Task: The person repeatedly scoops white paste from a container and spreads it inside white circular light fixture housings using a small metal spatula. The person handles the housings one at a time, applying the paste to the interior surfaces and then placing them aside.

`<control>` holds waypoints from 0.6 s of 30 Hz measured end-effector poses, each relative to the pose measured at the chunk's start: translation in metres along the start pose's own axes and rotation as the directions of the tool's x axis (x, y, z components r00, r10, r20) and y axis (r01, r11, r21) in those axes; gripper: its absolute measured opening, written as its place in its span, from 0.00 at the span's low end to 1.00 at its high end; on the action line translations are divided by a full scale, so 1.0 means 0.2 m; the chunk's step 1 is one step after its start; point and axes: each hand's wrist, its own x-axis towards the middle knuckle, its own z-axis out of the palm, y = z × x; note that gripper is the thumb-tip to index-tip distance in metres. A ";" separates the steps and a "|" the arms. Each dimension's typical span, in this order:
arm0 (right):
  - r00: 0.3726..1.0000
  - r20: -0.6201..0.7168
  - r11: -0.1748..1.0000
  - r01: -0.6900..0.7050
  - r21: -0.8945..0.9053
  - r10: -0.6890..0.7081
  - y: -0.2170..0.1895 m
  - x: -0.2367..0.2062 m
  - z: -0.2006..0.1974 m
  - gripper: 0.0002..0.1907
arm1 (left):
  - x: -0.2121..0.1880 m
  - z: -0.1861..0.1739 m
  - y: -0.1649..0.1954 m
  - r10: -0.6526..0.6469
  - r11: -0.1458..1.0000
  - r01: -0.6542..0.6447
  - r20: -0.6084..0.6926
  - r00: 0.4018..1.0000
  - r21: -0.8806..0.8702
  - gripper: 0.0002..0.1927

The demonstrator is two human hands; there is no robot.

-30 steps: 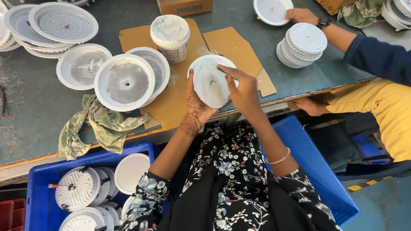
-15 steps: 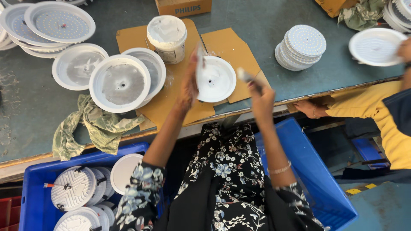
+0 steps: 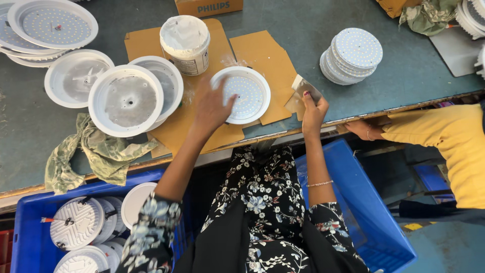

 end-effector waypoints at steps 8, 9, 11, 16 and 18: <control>1.000 0.000 1.000 -0.001 0.013 0.001 0.04 0.09 -0.02 0.11 | -0.02 -0.04 0.02 -0.368 0.683 0.438 0.243 0.897 -0.584 0.20; 1.000 -0.011 1.000 -0.007 -0.012 0.007 0.04 0.10 -0.03 0.12 | 0.04 -0.02 0.02 -0.355 0.669 0.419 0.232 0.906 -0.614 0.20; 1.000 -0.021 0.999 -0.012 -0.045 0.011 0.03 0.12 -0.03 0.12 | 0.18 0.08 0.02 -0.323 0.624 0.381 0.219 0.921 -0.682 0.20; 1.000 -0.022 0.999 -0.013 -0.037 0.012 0.01 0.16 -0.02 0.13 | 0.79 0.53 0.08 -0.282 0.542 0.221 0.073 0.957 -0.811 0.18; 1.000 -0.016 0.999 -0.019 -0.048 0.018 0.00 0.17 -0.02 0.13 | 1.08 0.74 0.17 -0.261 0.624 0.119 -0.061 0.964 -0.773 0.18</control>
